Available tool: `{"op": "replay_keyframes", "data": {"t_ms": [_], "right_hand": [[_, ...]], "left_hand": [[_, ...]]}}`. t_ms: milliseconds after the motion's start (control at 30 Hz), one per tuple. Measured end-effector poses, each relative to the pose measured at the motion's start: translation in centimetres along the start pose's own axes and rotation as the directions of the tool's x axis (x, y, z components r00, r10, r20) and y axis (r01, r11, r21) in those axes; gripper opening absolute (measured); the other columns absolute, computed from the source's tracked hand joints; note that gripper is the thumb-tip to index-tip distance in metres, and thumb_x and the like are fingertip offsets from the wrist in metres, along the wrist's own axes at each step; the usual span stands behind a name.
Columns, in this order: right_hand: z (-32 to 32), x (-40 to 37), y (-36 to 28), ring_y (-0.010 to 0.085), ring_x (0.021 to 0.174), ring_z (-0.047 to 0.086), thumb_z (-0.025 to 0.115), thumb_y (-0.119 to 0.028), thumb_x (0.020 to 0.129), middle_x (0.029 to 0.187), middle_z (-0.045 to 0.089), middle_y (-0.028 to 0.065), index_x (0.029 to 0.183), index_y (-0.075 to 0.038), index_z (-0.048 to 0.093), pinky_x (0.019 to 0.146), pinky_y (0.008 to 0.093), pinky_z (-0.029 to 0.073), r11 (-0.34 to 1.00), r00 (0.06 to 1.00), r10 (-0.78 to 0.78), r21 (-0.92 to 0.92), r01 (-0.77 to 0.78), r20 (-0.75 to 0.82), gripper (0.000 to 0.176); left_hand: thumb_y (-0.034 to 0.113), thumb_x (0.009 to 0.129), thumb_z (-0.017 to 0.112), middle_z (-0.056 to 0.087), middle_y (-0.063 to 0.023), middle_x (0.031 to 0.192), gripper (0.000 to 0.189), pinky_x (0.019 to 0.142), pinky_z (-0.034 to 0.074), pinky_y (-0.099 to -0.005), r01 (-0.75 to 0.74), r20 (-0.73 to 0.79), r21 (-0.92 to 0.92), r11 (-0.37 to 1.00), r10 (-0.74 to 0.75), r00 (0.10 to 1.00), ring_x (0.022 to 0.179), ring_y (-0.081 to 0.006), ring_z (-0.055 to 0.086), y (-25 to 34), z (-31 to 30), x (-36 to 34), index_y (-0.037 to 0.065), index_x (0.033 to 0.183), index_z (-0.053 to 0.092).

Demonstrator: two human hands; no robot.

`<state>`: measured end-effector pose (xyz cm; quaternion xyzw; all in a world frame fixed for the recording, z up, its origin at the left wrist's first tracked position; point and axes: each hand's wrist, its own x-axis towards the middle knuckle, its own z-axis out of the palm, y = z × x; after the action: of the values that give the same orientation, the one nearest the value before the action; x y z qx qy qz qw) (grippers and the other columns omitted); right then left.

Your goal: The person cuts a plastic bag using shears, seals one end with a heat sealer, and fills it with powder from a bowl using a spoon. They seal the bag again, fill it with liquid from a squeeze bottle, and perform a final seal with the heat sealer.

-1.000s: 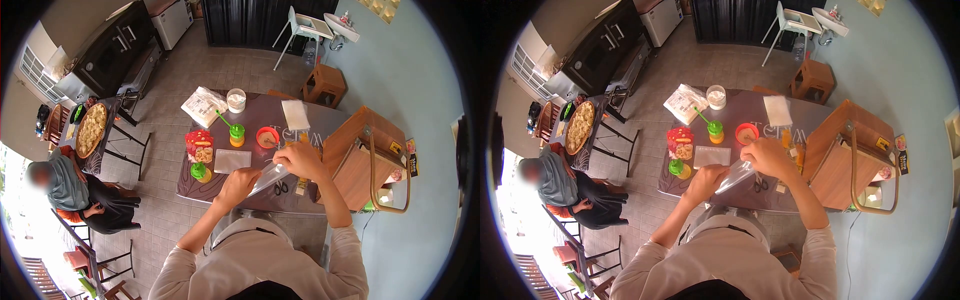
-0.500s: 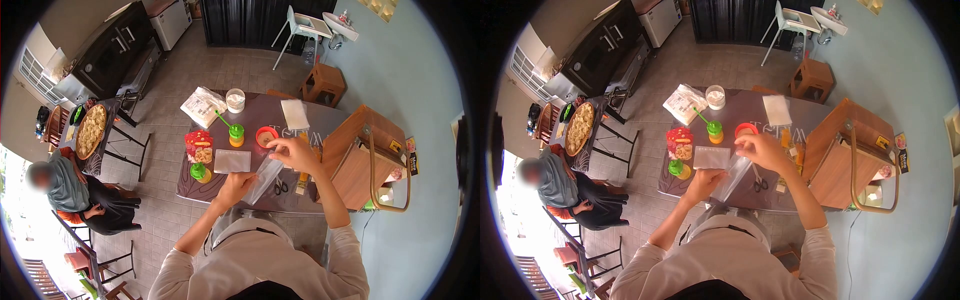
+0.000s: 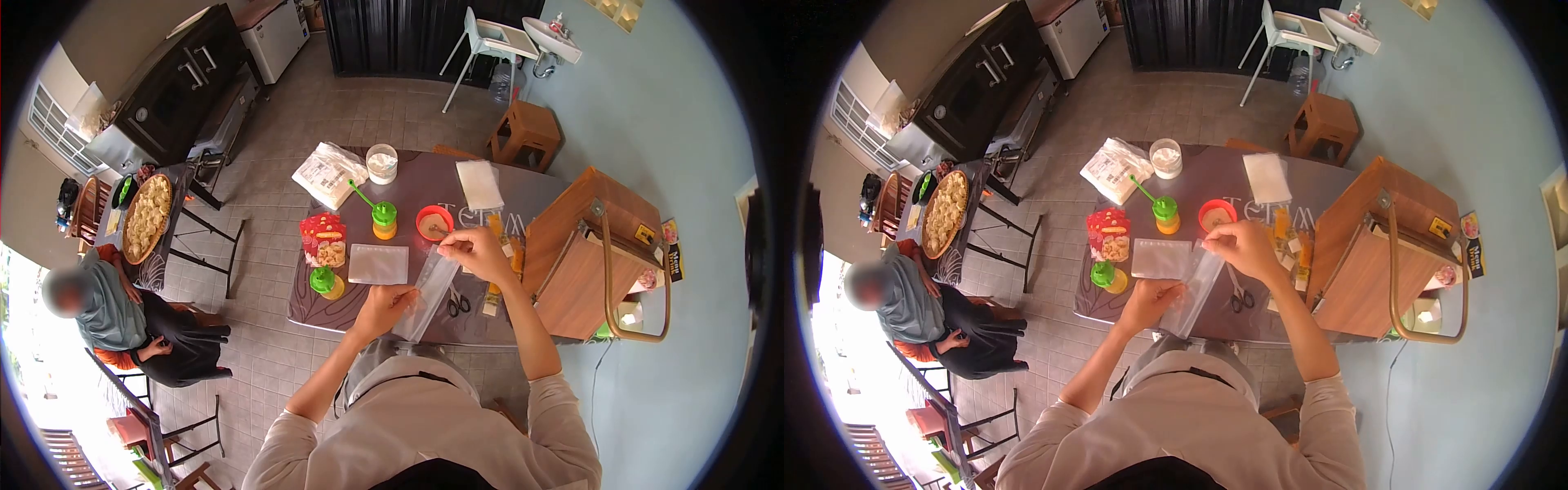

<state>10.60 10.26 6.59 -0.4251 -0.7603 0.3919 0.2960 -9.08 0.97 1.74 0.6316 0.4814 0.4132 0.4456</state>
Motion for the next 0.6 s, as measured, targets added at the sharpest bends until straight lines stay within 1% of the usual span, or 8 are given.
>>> {"op": "replay_keyframes", "data": {"t_ms": [33, 67, 133, 233, 300, 367, 467, 600], "right_hand": [[0.03, -0.03, 0.09, 0.0097, 0.053, 0.053, 0.065, -0.016, 0.073, 0.06, 0.059, 0.0053, 0.077, -0.002, 0.064, 0.05, 0.0222, 0.04, 1.0, 1.0, -0.017, 0.02, 0.017, 0.007, 0.015], [0.06, -0.07, 0.17, 0.004, 0.052, 0.049, 0.064, -0.012, 0.075, 0.06, 0.058, 0.0023, 0.078, 0.001, 0.063, 0.048, 0.0187, 0.039, 0.999, 0.999, -0.034, 0.039, 0.033, 0.015, 0.014], [0.04, -0.09, -0.05, 0.004, 0.053, 0.049, 0.064, -0.012, 0.075, 0.061, 0.058, 0.0022, 0.079, 0.001, 0.063, 0.048, 0.0186, 0.039, 0.999, 0.999, -0.03, 0.031, 0.03, 0.02, 0.014], [-0.06, -0.08, -0.6, 0.0038, 0.054, 0.049, 0.064, -0.011, 0.076, 0.061, 0.058, 0.002, 0.08, 0.002, 0.063, 0.049, 0.0185, 0.039, 0.999, 0.999, -0.029, 0.029, 0.028, 0.024, 0.014], [0.03, -0.08, -0.75, 0.0037, 0.054, 0.049, 0.063, -0.011, 0.076, 0.062, 0.058, 0.0019, 0.08, 0.002, 0.063, 0.049, 0.0186, 0.039, 0.999, 0.999, -0.029, 0.036, 0.028, 0.029, 0.014], [0.11, -0.06, -0.77, 0.0156, 0.057, 0.058, 0.063, -0.019, 0.073, 0.064, 0.061, 0.0103, 0.079, -0.002, 0.065, 0.055, 0.0257, 0.043, 0.998, 1.0, 0.019, 0.06, -0.02, 0.018, 0.018], [0.19, 0.07, -0.78, 0.0159, 0.057, 0.058, 0.063, -0.018, 0.072, 0.065, 0.061, 0.0101, 0.078, -0.003, 0.065, 0.056, 0.0262, 0.043, 0.999, 1.0, 0.0, 0.032, -0.001, 0.024, 0.017], [0.5, 0.1, -0.56, 0.0126, 0.058, 0.057, 0.063, -0.021, 0.074, 0.065, 0.062, 0.0067, 0.081, -0.002, 0.064, 0.056, 0.0249, 0.043, 1.0, 0.999, 0.0, 0.014, -0.001, 0.047, 0.02]], "left_hand": [[0.008, 0.081, 0.055, 0.055, -0.0144, 0.058, 0.014, 0.048, 0.04, -0.0268, 0.023, 0.019, -0.047, 0.999, -0.022, 1.0, 0.048, -0.0146, 0.051, 0.04, 0.02, -0.12, -0.004, 0.083, 0.06], [0.008, 0.081, 0.055, 0.055, -0.0144, 0.058, 0.014, 0.048, 0.04, -0.0268, 0.025, 0.018, -0.048, 0.999, -0.025, 1.0, 0.048, -0.0146, 0.051, 0.18, -0.03, -0.16, -0.004, 0.083, 0.06], [0.009, 0.082, 0.054, 0.055, -0.0137, 0.058, 0.014, 0.048, 0.04, -0.0262, 0.033, 0.042, 0.011, 0.999, -0.034, 0.999, 0.049, -0.0124, 0.052, 0.6, -0.27, -0.13, -0.004, 0.084, 0.06], [0.009, 0.082, 0.054, 0.055, -0.0133, 0.058, 0.015, 0.048, 0.04, -0.0257, 0.052, 0.026, -0.027, 0.998, -0.051, 0.998, 0.05, -0.0116, 0.053, 0.76, -0.15, -0.28, -0.004, 0.083, 0.06], [0.009, 0.082, 0.054, 0.055, -0.0131, 0.058, 0.015, 0.048, 0.04, -0.0258, 0.055, 0.034, -0.017, 0.998, -0.055, 0.998, 0.05, -0.0115, 0.053, 0.66, -0.24, -0.32, -0.004, 0.083, 0.06], [0.01, 0.082, 0.054, 0.055, -0.0129, 0.059, 0.015, 0.048, 0.041, -0.0258, 0.059, 0.042, -0.007, 0.998, -0.059, 0.997, 0.05, -0.0115, 0.053, 0.42, -0.29, -0.39, -0.005, 0.083, 0.059], [0.01, 0.082, 0.054, 0.057, -0.0125, 0.06, 0.016, 0.049, 0.042, -0.0255, 0.07, 0.06, -0.016, 0.997, -0.069, 0.996, 0.051, -0.0118, 0.055, 0.23, -0.27, -0.5, -0.005, 0.083, 0.059], [0.01, 0.083, 0.053, 0.058, -0.0116, 0.06, 0.016, 0.049, 0.042, -0.0253, 0.063, 0.002, -0.026, 0.998, -0.063, 0.998, 0.053, -0.0124, 0.058, 0.83, -0.03, -0.63, -0.005, 0.084, 0.059]]}}
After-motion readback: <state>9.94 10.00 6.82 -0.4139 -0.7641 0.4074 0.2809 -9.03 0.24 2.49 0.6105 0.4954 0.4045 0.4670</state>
